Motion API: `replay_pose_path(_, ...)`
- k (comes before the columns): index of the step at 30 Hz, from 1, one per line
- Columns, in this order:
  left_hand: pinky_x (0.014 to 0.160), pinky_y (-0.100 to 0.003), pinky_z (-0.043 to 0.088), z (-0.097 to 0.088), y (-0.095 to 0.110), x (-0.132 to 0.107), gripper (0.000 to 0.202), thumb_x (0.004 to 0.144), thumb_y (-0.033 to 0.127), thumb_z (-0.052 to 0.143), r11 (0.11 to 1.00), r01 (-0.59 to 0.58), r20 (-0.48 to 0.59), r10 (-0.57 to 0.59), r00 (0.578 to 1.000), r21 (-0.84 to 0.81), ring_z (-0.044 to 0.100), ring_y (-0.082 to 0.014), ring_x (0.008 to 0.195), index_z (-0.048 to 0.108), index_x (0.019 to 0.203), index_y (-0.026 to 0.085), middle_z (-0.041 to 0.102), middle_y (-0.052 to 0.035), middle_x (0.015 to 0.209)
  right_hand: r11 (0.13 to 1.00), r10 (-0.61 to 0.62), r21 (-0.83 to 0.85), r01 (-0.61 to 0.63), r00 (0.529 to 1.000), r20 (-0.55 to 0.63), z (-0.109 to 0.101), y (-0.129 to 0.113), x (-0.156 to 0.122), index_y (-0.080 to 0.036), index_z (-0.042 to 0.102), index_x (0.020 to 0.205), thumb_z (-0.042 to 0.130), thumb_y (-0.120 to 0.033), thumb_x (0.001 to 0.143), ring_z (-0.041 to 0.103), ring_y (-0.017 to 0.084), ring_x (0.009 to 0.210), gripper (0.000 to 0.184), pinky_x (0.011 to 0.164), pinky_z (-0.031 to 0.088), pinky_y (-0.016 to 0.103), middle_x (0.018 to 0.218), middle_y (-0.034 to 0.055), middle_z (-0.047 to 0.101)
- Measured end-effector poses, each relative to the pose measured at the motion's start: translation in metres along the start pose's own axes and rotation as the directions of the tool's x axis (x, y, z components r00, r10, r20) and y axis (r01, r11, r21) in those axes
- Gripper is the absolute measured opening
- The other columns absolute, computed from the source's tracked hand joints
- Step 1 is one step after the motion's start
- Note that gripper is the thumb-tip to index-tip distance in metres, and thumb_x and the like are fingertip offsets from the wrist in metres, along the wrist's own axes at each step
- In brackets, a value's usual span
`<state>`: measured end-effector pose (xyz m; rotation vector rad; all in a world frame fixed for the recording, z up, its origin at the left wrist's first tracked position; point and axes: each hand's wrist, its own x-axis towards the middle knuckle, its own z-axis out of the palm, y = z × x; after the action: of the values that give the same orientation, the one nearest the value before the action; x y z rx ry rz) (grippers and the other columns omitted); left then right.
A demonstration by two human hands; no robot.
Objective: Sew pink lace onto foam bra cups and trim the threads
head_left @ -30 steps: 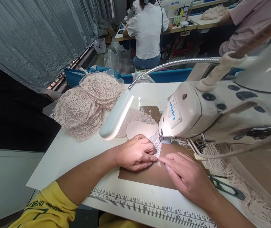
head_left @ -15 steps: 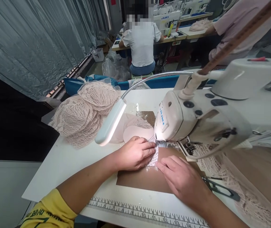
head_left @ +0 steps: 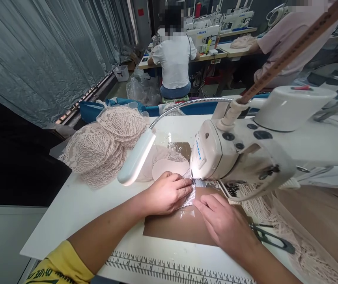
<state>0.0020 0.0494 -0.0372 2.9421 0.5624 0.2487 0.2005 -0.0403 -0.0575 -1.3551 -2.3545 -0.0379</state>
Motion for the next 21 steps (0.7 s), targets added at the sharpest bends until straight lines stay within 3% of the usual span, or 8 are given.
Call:
replay_pose_path(6,0.091,-0.037,0.038,0.000,-0.003,0.000,0.033,0.097,0.029,0.039,0.999,-0.033,-0.026,0.033,0.999,-0.002,0.050,-0.0222,0.109,0.055,0.124,0.016,0.057,-0.0098,0.128,0.990,0.046,-0.129,-0.049,0.999,-0.027,0.005,0.002,0.002,-0.019,0.068,0.107,0.045,-0.004,0.077,0.054,0.019,0.071,0.040,0.051,0.032,0.028,0.083,0.0050,0.066)
replay_pose_path(10,0.091,-0.037,0.038,0.002,-0.007,-0.001,0.032,0.097,0.028,0.039,0.999,-0.047,-0.034,0.047,0.998,0.006,0.049,-0.0225,0.111,0.056,0.123,0.018,0.058,-0.0091,0.128,0.973,0.095,-0.214,-0.091,0.995,0.006,0.008,0.003,0.002,-0.022,0.068,0.111,0.046,-0.003,0.076,0.057,0.020,0.075,0.045,0.056,0.038,0.029,0.093,0.0054,0.069)
replay_pose_path(16,0.090,-0.037,0.038,0.002,-0.011,0.001,0.031,0.096,0.026,0.044,0.999,-0.037,-0.048,0.038,0.998,0.004,0.049,-0.0219,0.110,0.056,0.124,0.020,0.059,-0.0098,0.126,0.934,0.160,-0.327,-0.144,0.987,0.022,0.012,0.005,0.003,-0.024,0.066,0.119,0.047,-0.003,0.077,0.060,0.019,0.071,0.051,0.060,0.044,0.029,0.091,0.0080,0.070)
replay_pose_path(21,0.085,-0.036,0.037,0.003,-0.012,0.003,0.031,0.095,0.024,0.043,1.000,0.007,-0.043,-0.007,0.999,0.013,0.050,-0.0222,0.106,0.056,0.123,0.019,0.061,-0.0098,0.120,0.931,0.204,-0.318,-0.180,0.978,0.045,0.016,0.007,0.001,-0.027,0.064,0.123,0.045,-0.005,0.078,0.061,0.020,0.069,0.053,0.060,0.046,0.029,0.084,0.0091,0.069)
